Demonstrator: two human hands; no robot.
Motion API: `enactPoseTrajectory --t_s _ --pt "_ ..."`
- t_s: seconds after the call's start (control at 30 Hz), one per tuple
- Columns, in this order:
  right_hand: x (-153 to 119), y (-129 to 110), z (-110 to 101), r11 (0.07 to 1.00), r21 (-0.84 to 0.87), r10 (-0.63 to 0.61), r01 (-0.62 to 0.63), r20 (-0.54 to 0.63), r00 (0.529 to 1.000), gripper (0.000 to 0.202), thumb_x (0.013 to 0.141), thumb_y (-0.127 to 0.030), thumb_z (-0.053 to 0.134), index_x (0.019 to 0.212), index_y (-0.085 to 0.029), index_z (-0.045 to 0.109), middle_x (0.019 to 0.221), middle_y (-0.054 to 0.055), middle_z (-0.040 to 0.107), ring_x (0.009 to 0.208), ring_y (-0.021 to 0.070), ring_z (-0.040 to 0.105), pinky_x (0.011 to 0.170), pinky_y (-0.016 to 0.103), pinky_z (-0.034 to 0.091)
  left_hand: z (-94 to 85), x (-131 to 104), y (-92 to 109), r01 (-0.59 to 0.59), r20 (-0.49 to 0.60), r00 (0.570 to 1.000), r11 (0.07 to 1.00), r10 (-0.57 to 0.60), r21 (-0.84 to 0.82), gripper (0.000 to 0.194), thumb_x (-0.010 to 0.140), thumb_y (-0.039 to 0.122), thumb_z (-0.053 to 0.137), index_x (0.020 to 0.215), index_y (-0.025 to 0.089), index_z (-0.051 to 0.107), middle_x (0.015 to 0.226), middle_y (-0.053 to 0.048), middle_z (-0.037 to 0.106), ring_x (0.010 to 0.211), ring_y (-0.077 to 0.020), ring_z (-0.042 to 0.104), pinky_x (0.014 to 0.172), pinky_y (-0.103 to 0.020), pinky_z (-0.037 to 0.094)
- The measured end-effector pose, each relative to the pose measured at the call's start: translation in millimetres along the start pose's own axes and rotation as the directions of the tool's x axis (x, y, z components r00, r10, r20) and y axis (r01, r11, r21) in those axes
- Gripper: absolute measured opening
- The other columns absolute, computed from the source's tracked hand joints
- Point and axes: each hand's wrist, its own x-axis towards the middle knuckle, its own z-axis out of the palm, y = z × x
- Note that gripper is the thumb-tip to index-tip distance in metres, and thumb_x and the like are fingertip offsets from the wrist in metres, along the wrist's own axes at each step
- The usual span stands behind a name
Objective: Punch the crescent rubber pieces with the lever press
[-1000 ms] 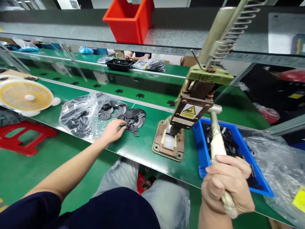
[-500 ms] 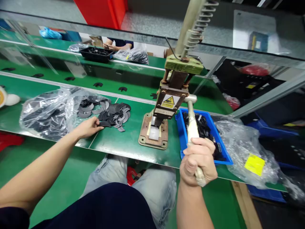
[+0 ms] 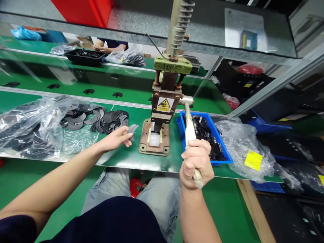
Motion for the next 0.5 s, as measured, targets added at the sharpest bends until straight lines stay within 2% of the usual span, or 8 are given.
enactPoseTrajectory --t_s 0.13,0.23,0.37,0.5 --pt "1.1 -3.1 -3.4 1.000 0.008 0.006 -0.006 0.045 0.999 0.043 0.097 -0.040 0.064 0.061 -0.022 0.050 0.060 -0.001 0.058 0.072 0.0206 0.064 0.089 0.050 0.047 34.5 46.9 10.4 0.058 0.053 0.997 0.998 -0.056 -0.026 0.044 0.093 0.054 0.078 0.094 0.020 0.050 0.062 0.000 0.070 0.056 -0.0157 0.071 0.055 -0.025 0.056" --pt "2.1 -4.5 -5.5 1.000 0.004 0.005 -0.006 0.068 0.998 0.041 0.098 -0.039 0.063 0.063 -0.022 0.050 0.062 -0.002 0.058 0.074 0.0199 0.064 0.091 0.050 0.047 50.9 69.3 18.1 0.130 0.076 0.989 0.991 -0.130 0.001 0.039 0.097 0.048 0.075 0.092 0.020 0.049 0.059 0.000 0.069 0.051 -0.0145 0.069 0.053 -0.023 0.055" --pt "1.0 -4.3 -7.5 1.000 -0.006 0.007 -0.006 0.088 0.996 0.041 0.099 -0.040 0.061 0.064 -0.022 0.049 0.063 -0.003 0.058 0.078 0.0198 0.066 0.094 0.051 0.047 61.7 81.7 25.3 0.185 0.084 0.978 0.981 -0.190 0.058 0.033 0.100 0.043 0.071 0.092 0.020 0.050 0.057 0.000 0.068 0.047 -0.0125 0.065 0.052 -0.022 0.053" --pt "-1.6 -2.5 -8.3 1.000 0.005 0.007 -0.007 0.063 0.998 0.042 0.099 -0.039 0.062 0.063 -0.021 0.050 0.063 -0.002 0.059 0.080 0.0224 0.067 0.094 0.052 0.046 63.0 83.8 31.7 0.201 0.102 0.972 0.972 -0.214 0.120 0.033 0.100 0.042 0.073 0.088 0.019 0.052 0.056 0.000 0.067 0.047 -0.0119 0.065 0.048 -0.019 0.050"
